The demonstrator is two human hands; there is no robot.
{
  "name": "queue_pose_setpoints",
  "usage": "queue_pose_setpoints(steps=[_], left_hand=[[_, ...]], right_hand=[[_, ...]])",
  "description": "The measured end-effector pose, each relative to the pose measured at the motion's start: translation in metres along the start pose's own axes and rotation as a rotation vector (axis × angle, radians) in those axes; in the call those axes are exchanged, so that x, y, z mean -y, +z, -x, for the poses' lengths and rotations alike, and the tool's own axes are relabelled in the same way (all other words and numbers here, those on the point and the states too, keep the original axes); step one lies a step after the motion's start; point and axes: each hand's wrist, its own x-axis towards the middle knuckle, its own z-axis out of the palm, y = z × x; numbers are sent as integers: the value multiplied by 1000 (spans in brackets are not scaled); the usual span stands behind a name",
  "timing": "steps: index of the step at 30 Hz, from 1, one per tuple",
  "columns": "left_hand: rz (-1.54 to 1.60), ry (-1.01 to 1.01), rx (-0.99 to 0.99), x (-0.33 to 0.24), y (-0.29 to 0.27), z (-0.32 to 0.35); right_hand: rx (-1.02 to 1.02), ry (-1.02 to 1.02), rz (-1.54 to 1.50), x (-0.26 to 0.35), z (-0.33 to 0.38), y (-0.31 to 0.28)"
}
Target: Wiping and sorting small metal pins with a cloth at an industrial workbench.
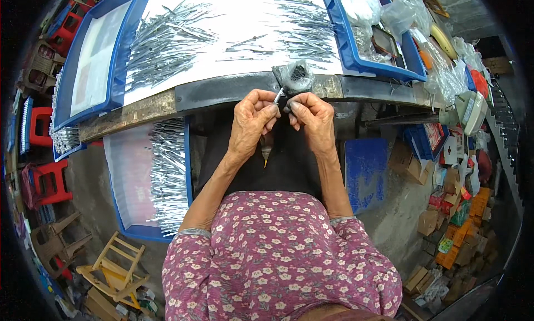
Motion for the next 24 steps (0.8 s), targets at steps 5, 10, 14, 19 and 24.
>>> queue_pose_setpoints(steps=[5, 10, 14, 19, 24], left_hand=[[0, -6, -10, -1, -1, -4], [1, -7, -15, 0, -4, -7], [7, -7, -30, 0, -8, -9], [5, 14, -52, 0, -16, -12], [20, 36, -71, -1, -21, -14]], right_hand=[[-41, -24, 111, 11, -9, -4], [-141, -141, 417, 16, -31, -9], [-180, -407, 854, 10, -56, -16], [-161, -430, 1077, 6, -63, -13], [-130, -409, 1149, 6, -63, -8]])
